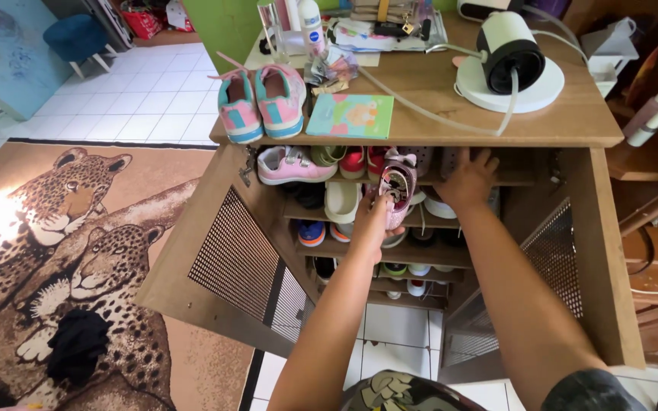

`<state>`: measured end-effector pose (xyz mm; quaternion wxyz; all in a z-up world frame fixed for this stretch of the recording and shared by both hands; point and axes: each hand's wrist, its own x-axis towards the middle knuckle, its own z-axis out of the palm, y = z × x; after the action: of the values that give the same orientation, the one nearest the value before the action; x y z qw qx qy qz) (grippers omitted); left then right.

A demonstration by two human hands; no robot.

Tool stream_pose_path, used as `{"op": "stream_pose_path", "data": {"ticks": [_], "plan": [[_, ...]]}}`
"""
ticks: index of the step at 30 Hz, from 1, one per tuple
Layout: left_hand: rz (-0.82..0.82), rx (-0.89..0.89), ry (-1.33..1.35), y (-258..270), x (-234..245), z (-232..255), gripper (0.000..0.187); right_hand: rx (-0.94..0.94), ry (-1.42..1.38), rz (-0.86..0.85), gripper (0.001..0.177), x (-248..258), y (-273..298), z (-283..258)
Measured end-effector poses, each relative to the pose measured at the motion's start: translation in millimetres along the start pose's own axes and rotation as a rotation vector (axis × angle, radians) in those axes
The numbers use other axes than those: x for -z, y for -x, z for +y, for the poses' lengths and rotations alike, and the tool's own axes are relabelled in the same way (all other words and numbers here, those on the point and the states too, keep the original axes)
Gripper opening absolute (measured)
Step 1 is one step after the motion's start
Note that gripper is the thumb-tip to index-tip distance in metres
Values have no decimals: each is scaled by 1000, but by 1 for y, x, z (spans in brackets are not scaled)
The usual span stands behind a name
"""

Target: Organizing various shoes and sandals into shoe cabinets and racks.

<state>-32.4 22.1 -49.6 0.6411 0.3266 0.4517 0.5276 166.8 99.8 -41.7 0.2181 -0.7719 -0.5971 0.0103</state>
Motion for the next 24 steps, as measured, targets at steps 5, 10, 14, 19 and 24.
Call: {"op": "stream_pose_path", "data": {"ticks": [5, 10, 14, 19, 24], "plan": [[-9, -9, 15, 2, 0, 5, 48, 131, -67, 117, 105, -18, -18, -2], [13, 17, 27, 0, 4, 4, 49, 122, -155, 32, 97, -30, -29, -6], [27, 21, 26, -2, 6, 0, 50, 151, -228, 114, 83, -52, -37, -4], [18, 22, 23, -5, 11, 1, 50, 247, -222, 377, 68, -60, -52, -13], [-8, 27, 28, -7, 15, 1, 51, 400, -135, 489, 73, -134, -124, 26]]}}
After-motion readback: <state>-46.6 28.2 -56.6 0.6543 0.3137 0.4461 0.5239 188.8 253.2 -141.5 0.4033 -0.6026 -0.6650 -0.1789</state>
